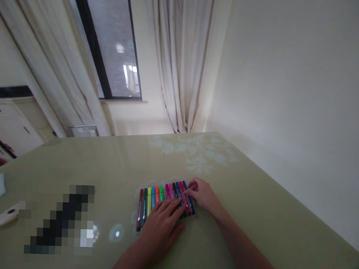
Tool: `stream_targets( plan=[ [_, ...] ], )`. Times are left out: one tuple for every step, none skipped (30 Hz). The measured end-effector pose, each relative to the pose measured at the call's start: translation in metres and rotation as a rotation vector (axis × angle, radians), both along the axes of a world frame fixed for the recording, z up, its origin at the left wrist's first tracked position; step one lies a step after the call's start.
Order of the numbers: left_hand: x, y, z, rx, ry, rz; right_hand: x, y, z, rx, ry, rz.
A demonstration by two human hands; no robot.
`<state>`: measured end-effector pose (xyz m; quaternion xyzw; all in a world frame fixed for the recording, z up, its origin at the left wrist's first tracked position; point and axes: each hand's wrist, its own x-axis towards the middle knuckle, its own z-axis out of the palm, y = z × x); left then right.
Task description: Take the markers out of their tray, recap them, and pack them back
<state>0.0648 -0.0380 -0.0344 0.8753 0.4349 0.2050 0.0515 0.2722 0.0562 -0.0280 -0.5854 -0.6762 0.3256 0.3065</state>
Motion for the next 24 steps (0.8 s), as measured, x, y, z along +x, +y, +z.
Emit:
stream_targets(
  plan=[
    [-0.001, 0.002, 0.001, 0.001, -0.028, 0.007, 0.000, 0.000, 0.000, -0.010, 0.001, -0.007],
    [-0.003, 0.004, 0.002, 0.006, -0.061, 0.041, 0.001, 0.001, 0.000, -0.019, 0.003, -0.011],
    [-0.006, 0.007, 0.005, 0.015, -0.093, 0.106, 0.001, 0.001, 0.001, -0.030, 0.005, -0.010],
    [-0.011, 0.010, 0.008, 0.029, -0.113, 0.198, 0.002, 0.001, 0.002, -0.040, 0.007, -0.004],
    [-0.017, 0.013, 0.012, 0.047, -0.118, 0.319, 0.002, 0.001, 0.003, -0.053, 0.012, 0.007],
    [-0.023, 0.016, 0.015, 0.066, -0.097, 0.451, 0.003, 0.001, 0.004, -0.066, 0.019, 0.020],
    [-0.030, 0.019, 0.019, 0.080, -0.051, 0.573, 0.003, 0.000, 0.005, -0.077, 0.024, 0.034],
    [-0.037, 0.021, 0.021, 0.093, 0.002, 0.696, 0.002, 0.000, 0.006, -0.084, 0.029, 0.044],
    [-0.044, 0.023, 0.022, 0.083, 0.043, 0.797, 0.002, 0.000, 0.006, -0.088, 0.032, 0.047],
    [-0.050, 0.024, 0.022, 0.052, 0.060, 0.855, 0.002, -0.001, 0.006, -0.090, 0.036, 0.043],
    [-0.055, 0.025, 0.021, 0.012, 0.045, 0.875, 0.001, -0.001, 0.005, -0.094, 0.044, 0.035],
    [-0.060, 0.026, 0.019, -0.035, -0.002, 0.845, 0.000, -0.001, 0.005, -0.100, 0.057, 0.025],
    [-0.064, 0.028, 0.016, -0.080, -0.084, 0.782, 0.000, -0.001, 0.004, -0.112, 0.079, 0.015],
    [-0.067, 0.030, 0.014, -0.114, -0.181, 0.713, 0.000, 0.000, 0.004, -0.129, 0.107, 0.004],
    [-0.069, 0.032, 0.013, -0.131, -0.267, 0.661, 0.000, 0.000, 0.004, -0.153, 0.140, -0.006],
    [-0.071, 0.035, 0.013, -0.146, -0.346, 0.638, 0.000, 0.001, 0.005, -0.181, 0.180, -0.016],
    [-0.072, 0.037, 0.015, -0.173, -0.429, 0.646, 0.000, 0.002, 0.006, -0.211, 0.229, -0.024],
    [-0.072, 0.039, 0.017, -0.219, -0.524, 0.669, 0.000, 0.002, 0.008, -0.236, 0.287, -0.030],
    [-0.071, 0.041, 0.021, -0.283, -0.635, 0.695, -0.001, 0.001, 0.011, -0.251, 0.351, -0.034],
    [-0.069, 0.041, 0.025, -0.359, -0.760, 0.704, -0.003, -0.001, 0.014, -0.250, 0.415, -0.033],
    [-0.065, 0.040, 0.028, -0.435, -0.898, 0.689, -0.006, -0.005, 0.018, -0.228, 0.473, -0.027],
    [-0.060, 0.038, 0.031, -0.493, -1.022, 0.652, -0.010, -0.010, 0.021, -0.186, 0.525, -0.017],
    [-0.054, 0.034, 0.032, -0.520, -1.103, 0.595, -0.016, -0.017, 0.024, -0.135, 0.563, 0.007],
    [-0.046, 0.030, 0.031, -0.519, -1.150, 0.515, -0.023, -0.025, 0.026, -0.072, 0.591, 0.037]
  ],
)
